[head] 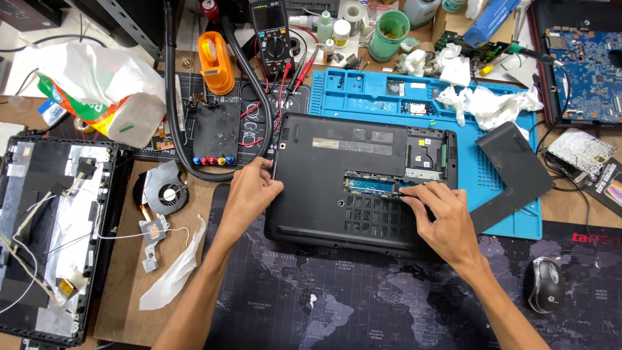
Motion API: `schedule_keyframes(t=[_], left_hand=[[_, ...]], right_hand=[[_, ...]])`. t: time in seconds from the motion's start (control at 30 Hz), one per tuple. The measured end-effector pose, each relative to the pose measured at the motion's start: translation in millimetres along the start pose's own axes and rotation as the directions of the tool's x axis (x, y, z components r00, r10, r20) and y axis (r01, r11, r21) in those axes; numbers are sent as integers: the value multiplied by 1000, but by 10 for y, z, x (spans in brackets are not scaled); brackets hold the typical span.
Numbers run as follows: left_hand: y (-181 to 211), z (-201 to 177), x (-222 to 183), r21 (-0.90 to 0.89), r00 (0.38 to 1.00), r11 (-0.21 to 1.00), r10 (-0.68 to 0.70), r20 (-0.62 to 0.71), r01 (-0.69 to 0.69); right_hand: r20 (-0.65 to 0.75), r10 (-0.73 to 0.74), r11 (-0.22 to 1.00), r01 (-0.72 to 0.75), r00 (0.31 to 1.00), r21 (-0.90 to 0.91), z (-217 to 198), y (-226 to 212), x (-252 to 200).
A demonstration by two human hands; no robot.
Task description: Disassembling a laptop by removing the back panel screws, the battery, and the optical drive
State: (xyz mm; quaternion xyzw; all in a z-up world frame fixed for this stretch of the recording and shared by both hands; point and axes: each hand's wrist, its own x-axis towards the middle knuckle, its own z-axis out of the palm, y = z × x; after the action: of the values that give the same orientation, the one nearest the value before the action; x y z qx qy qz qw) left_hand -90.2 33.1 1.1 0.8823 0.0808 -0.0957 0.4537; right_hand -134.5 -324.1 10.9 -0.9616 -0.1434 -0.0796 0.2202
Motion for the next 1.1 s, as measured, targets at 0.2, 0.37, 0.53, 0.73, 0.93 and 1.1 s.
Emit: schedule_keyframes(t=[0.2,0.37,0.53,0.73,0.93,1.1], left_hand=[[-29,11,16,-4,1000,1000,-13,0,13],[-23,6,11,6,1000,1000,-9,6,9],[-141,1,45,-64,999,997,41,20,-40],[-446,-2,111,-171,999,985,-7,44,14],[-401,-27,109,-202,999,979,-18,45,27],[-517,-7,144,-237,998,971,-31,46,41]], right_hand=[[-7,14,1000,-14,1000,25,59,39,-12],[-11,26,997,-25,1000,76,80,45,-70],[-41,-30,999,29,999,-16,42,46,-54],[-42,-56,996,53,998,-68,24,73,-31],[-32,-11,1000,12,999,27,40,55,-19],[-17,15,996,-13,1000,83,120,-70,31]])
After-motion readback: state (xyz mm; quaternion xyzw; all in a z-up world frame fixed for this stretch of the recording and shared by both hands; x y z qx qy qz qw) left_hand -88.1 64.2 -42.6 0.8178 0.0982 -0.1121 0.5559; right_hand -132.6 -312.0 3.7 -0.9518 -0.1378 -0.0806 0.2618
